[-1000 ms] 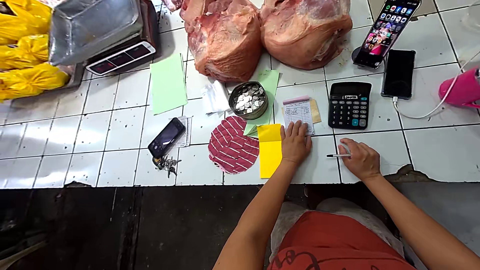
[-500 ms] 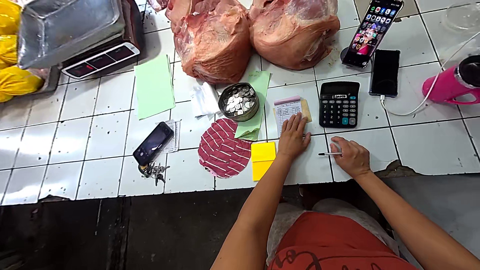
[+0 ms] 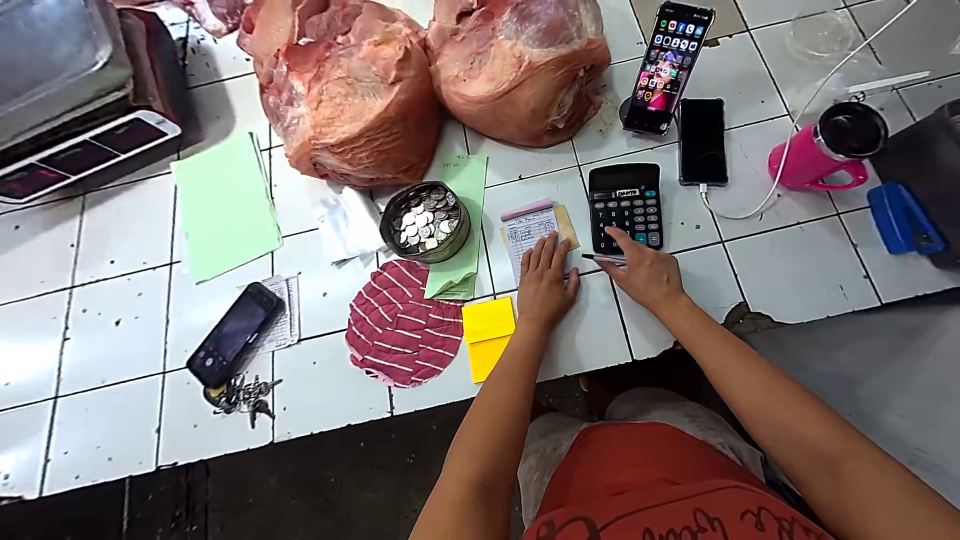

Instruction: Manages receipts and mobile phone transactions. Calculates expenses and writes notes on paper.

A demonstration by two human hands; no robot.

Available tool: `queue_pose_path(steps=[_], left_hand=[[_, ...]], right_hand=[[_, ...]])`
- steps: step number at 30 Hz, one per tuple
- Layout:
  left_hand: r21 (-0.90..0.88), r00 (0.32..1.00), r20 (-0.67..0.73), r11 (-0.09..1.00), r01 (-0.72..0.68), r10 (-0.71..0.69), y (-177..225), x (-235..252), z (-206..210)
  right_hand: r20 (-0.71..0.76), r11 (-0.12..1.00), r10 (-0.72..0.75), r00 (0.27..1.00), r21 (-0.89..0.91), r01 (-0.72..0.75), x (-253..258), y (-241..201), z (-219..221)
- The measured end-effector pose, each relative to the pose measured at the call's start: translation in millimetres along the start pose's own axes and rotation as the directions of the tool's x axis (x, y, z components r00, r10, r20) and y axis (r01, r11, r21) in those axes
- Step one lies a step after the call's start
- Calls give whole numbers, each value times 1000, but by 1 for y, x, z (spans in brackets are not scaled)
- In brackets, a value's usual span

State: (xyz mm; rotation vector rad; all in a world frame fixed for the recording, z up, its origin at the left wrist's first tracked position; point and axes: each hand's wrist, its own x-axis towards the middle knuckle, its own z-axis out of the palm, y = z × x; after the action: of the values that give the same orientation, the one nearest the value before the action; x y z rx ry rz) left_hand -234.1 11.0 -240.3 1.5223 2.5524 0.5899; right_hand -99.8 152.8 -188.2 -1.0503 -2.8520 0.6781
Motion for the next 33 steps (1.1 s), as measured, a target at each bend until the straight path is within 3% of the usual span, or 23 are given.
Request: queue_pose_path(steps=[4, 9, 13, 16, 20, 28, 33], left_hand=[[9, 1000, -10, 1000, -6, 6, -1, -1, 1], [10, 1000, -5, 1000, 0, 0, 0, 0, 1], [11, 1000, -20, 1000, -6, 6, -1, 0, 2], [11, 999, -35, 1000, -15, 15, -2, -1, 3], [7, 999, -32, 1000, -4, 5, -1, -2, 2], [-5, 1000, -10, 1000, 7, -7, -2, -2, 2], [-14, 1000, -4, 1000, 1, -1, -2, -2, -1]], right_hand=[[50, 998, 61, 997, -37, -59, 11, 7, -8], [-25, 1000, -18, 1000, -12, 17, -1, 6, -9], [32, 999, 27, 999, -35, -26, -3, 7, -4], [-5, 1000, 19, 1000, -13, -19, 3, 1, -7], [66, 997, 68, 996, -33, -66, 12, -2, -12], [-232, 980, -199, 952, -34, 196, -44, 54, 23], [-319, 968, -248, 915, -126, 219, -55, 76, 23]])
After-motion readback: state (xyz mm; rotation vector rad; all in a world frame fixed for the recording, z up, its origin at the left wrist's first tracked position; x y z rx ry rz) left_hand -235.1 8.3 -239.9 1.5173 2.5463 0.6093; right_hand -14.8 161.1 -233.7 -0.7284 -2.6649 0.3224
